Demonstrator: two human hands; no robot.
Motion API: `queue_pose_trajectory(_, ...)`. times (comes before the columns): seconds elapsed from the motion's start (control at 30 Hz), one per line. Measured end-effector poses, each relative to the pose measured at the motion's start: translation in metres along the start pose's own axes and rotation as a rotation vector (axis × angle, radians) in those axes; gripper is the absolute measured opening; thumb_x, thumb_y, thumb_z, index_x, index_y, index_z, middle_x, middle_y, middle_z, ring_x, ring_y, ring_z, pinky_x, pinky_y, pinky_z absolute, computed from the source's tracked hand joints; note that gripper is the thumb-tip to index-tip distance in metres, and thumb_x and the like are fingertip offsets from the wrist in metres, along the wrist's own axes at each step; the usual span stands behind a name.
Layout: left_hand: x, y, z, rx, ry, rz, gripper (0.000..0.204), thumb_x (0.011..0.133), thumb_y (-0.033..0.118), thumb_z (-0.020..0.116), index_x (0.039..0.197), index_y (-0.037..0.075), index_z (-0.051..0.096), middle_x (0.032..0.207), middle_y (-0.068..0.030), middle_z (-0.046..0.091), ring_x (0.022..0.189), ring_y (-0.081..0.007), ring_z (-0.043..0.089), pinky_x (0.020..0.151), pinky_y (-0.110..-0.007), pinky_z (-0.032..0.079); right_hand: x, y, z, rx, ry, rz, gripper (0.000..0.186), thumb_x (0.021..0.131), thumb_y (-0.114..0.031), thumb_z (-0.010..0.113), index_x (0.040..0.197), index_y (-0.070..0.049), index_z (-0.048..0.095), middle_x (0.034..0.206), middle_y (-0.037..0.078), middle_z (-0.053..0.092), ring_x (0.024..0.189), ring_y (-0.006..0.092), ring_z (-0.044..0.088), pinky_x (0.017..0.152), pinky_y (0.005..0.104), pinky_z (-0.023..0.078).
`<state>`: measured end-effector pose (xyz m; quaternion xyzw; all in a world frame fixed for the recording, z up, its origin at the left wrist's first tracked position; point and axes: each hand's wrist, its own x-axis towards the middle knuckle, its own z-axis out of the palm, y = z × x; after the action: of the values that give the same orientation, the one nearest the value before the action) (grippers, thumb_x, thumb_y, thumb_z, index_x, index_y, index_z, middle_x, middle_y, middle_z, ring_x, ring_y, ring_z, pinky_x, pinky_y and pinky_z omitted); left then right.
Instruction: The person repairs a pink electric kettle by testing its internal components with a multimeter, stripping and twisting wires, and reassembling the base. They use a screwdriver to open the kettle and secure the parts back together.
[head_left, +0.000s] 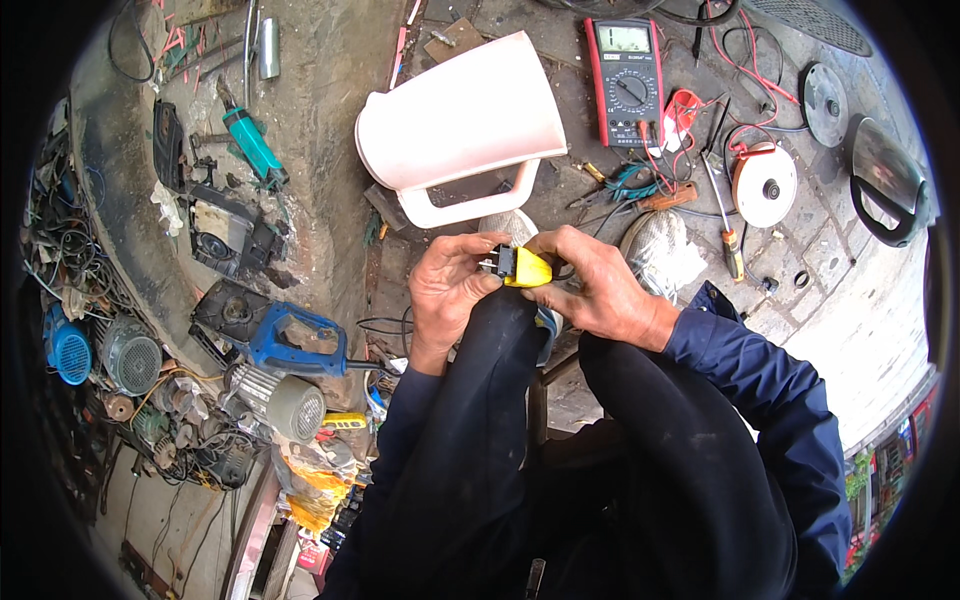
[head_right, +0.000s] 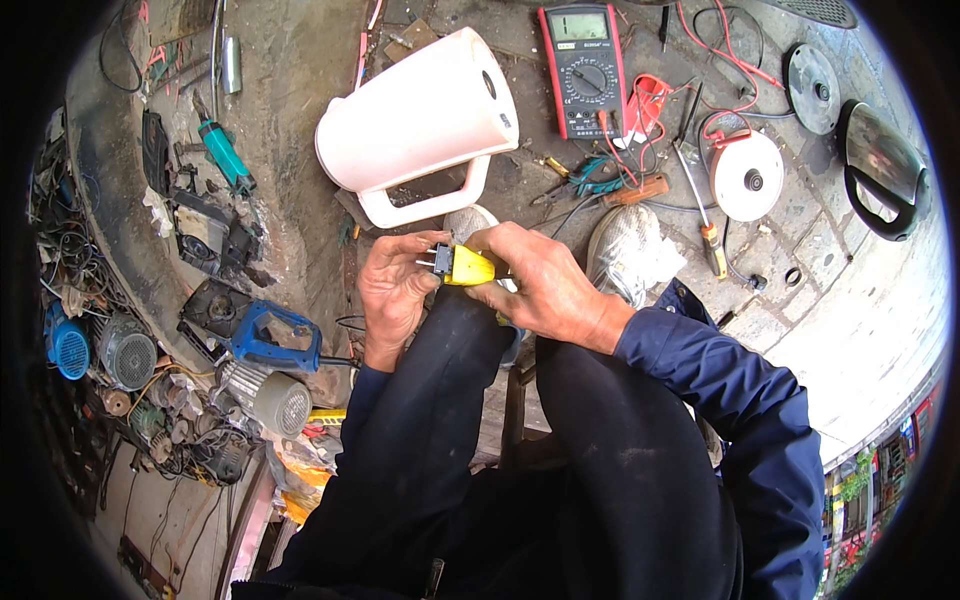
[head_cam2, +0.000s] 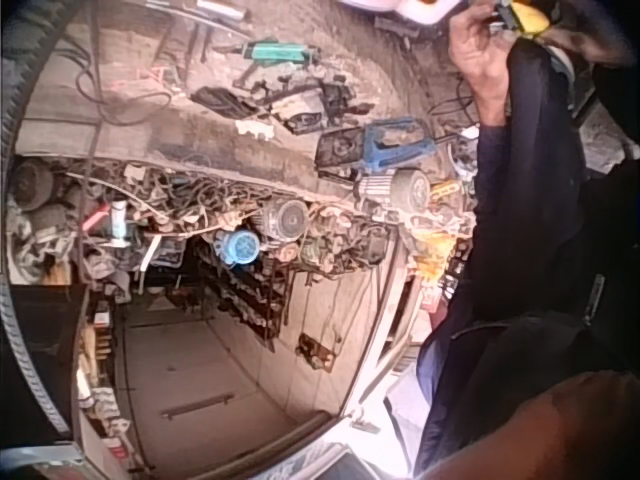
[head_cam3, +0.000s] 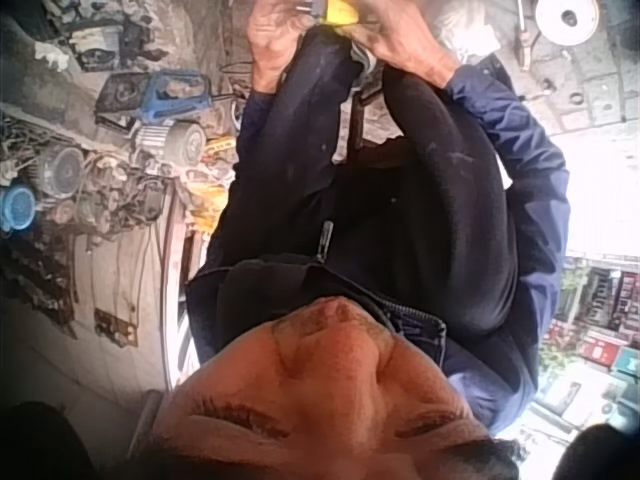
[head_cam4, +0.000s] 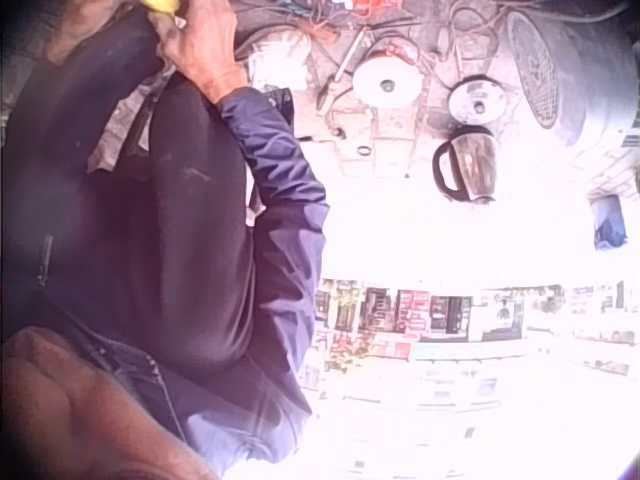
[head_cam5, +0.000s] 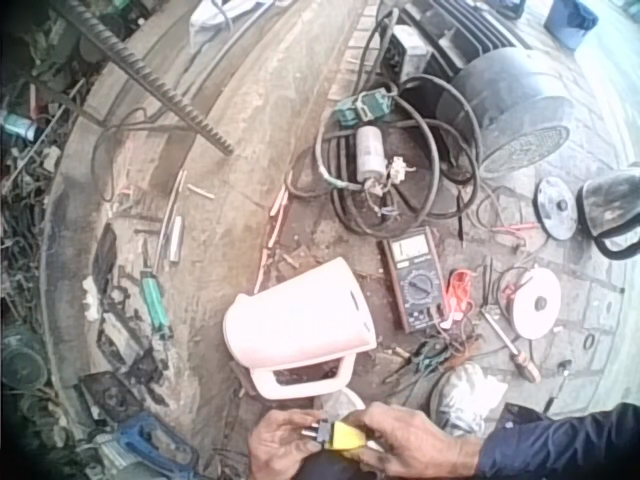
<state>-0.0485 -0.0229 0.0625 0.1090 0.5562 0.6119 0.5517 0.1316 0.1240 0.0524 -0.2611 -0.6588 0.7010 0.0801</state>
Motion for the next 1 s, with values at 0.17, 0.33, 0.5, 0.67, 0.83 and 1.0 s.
queue_pose_trajectory(0.17, 0.002, 0.005, -0.003, 0.038, -0.003, -0.013, 0.040, 0.087, -0.002, 0.081, 0.123, -0.001, 0.062, 0.129, -0.0239, 0.069, 0.123, -0.0296, 0.066, 0.106, -0.041, 0.054, 0.006, -0.004, 0.000, 0.083, -0.018, 0.083, 0.038, 0.082, -0.008, 0.084, 0.116, -0.004, 0.065, 0.100, 0.015, 0.067, 0.091, 0.0338, 0.070, 0.079, 0.0422, 0.056)
queue_pose_trajectory(0.33, 0.001, 0.006, -0.005, 0.050, 0.018, -0.037, 0.039, 0.088, -0.004, 0.079, 0.122, -0.001, 0.062, 0.129, -0.0252, 0.068, 0.121, -0.0290, 0.067, 0.106, -0.041, 0.055, 0.009, -0.008, -0.002, 0.115, -0.062, 0.181, 0.036, 0.083, -0.007, 0.084, 0.114, -0.005, 0.067, 0.101, 0.014, 0.066, 0.091, 0.0301, 0.070, 0.080, 0.0398, 0.057)
queue_pose_trajectory(0.5, -0.001, 0.006, -0.001, 0.068, 0.051, -0.089, 0.037, 0.088, -0.004, 0.079, 0.121, -0.001, 0.062, 0.129, -0.0255, 0.069, 0.118, -0.0269, 0.068, 0.105, -0.039, 0.055, 0.010, -0.014, -0.004, 0.219, -0.075, 0.294, 0.035, 0.085, -0.007, 0.084, 0.117, -0.003, 0.069, 0.101, 0.010, 0.067, 0.091, 0.0218, 0.070, 0.081, 0.0353, 0.056)
queue_pose_trajectory(0.67, -0.001, 0.004, 0.003, -0.014, 0.097, -0.123, 0.033, 0.089, -0.004, 0.079, 0.117, 0.000, 0.063, 0.130, -0.0253, 0.069, 0.114, -0.0255, 0.070, 0.102, -0.037, 0.057, 0.012, -0.015, -0.007, 0.252, -0.108, 0.401, 0.035, 0.085, -0.004, 0.084, 0.117, 0.000, 0.069, 0.103, 0.009, 0.070, 0.092, 0.0168, 0.069, 0.081, 0.0335, 0.056)
queue_pose_trajectory(0.83, -0.001, 0.005, 0.005, -0.021, 0.113, -0.175, 0.031, 0.089, -0.004, 0.078, 0.117, -0.001, 0.064, 0.129, -0.0246, 0.069, 0.115, -0.0254, 0.070, 0.103, -0.037, 0.056, 0.013, -0.013, -0.005, 0.307, -0.116, 0.431, 0.034, 0.086, -0.005, 0.084, 0.116, 0.001, 0.069, 0.104, 0.010, 0.071, 0.093, 0.0168, 0.069, 0.081, 0.0334, 0.056)
queue_pose_trajectory(1.0, 0.001, 0.008, 0.007, 0.007, 0.089, -0.221, 0.030, 0.090, -0.004, 0.078, 0.118, -0.002, 0.067, 0.130, -0.0245, 0.069, 0.119, -0.0263, 0.068, 0.107, -0.038, 0.054, 0.011, -0.010, -0.004, 0.192, -0.064, 0.288, 0.035, 0.085, -0.006, 0.084, 0.115, -0.001, 0.069, 0.102, 0.012, 0.067, 0.091, 0.0223, 0.069, 0.079, 0.0361, 0.056)
